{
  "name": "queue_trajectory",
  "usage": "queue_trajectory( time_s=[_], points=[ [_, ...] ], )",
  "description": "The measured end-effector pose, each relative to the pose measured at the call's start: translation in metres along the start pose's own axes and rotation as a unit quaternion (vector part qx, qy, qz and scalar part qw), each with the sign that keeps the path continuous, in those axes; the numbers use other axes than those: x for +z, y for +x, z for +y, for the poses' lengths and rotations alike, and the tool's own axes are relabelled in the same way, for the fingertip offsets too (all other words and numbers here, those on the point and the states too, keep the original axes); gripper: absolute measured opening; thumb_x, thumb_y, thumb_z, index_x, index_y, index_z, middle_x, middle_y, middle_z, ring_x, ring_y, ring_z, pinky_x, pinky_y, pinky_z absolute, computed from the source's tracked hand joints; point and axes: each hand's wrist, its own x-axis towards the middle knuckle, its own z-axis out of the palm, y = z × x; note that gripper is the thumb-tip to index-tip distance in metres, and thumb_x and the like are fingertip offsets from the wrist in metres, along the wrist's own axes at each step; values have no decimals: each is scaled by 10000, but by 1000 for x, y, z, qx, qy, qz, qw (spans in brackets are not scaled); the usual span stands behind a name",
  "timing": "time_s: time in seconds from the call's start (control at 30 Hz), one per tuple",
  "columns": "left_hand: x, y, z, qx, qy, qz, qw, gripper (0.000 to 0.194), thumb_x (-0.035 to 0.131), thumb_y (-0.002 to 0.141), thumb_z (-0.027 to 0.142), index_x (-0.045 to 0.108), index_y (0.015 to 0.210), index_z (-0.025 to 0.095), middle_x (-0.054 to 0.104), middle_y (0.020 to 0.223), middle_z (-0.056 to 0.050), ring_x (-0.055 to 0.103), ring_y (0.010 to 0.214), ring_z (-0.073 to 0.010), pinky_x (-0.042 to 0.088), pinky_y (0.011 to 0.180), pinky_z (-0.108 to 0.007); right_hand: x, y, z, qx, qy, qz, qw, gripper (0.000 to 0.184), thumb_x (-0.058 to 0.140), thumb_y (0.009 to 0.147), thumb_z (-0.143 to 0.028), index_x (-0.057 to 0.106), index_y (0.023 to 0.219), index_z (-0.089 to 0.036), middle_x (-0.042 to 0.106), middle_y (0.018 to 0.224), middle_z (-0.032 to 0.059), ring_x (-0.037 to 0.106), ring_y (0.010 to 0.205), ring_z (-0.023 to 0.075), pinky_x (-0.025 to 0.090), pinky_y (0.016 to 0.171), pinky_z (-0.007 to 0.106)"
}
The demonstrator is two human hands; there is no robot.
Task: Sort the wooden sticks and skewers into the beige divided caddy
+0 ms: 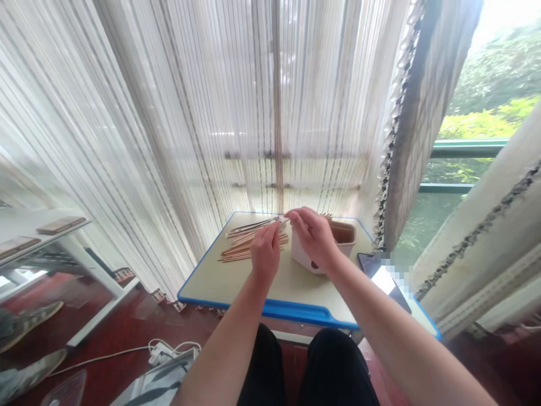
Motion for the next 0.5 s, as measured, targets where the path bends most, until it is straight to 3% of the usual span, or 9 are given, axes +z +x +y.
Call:
queue_trajectory(
  time_s=[0.13,0.23,0.33,0.5],
  points=[
    [26,30,37,-1,-70,-5,998,257,448,914,296,654,1035,199,688,979,-65,626,926,-170,476,865,-306,-48,30,1,-12,-51,24,998,344,381,929,-404,648,864,-197,598,801,27,576,771,129,448,708,257],
    [44,49,50,-5,-112,-34,993,250,476,900,320,669,1006,201,695,937,-58,635,868,-164,491,819,-296,-72,43,5,-33,-79,28,996,303,425,917,-379,658,856,-195,593,821,29,573,772,126,449,718,261],
    [62,63,48,-44,-168,-71,982,252,533,863,353,686,971,185,705,897,-59,650,791,-164,516,757,-292,-84,49,10,-34,-100,34,994,238,470,899,-338,657,862,-195,612,840,32,572,776,132,450,721,271],
    [77,68,27,-100,-229,-152,956,229,615,794,341,703,903,161,721,839,-58,669,797,-178,529,769,-310,-81,50,31,2,-149,5,989,166,535,861,-278,667,834,-182,634,805,36,568,758,138,438,713,270]
  ],
)
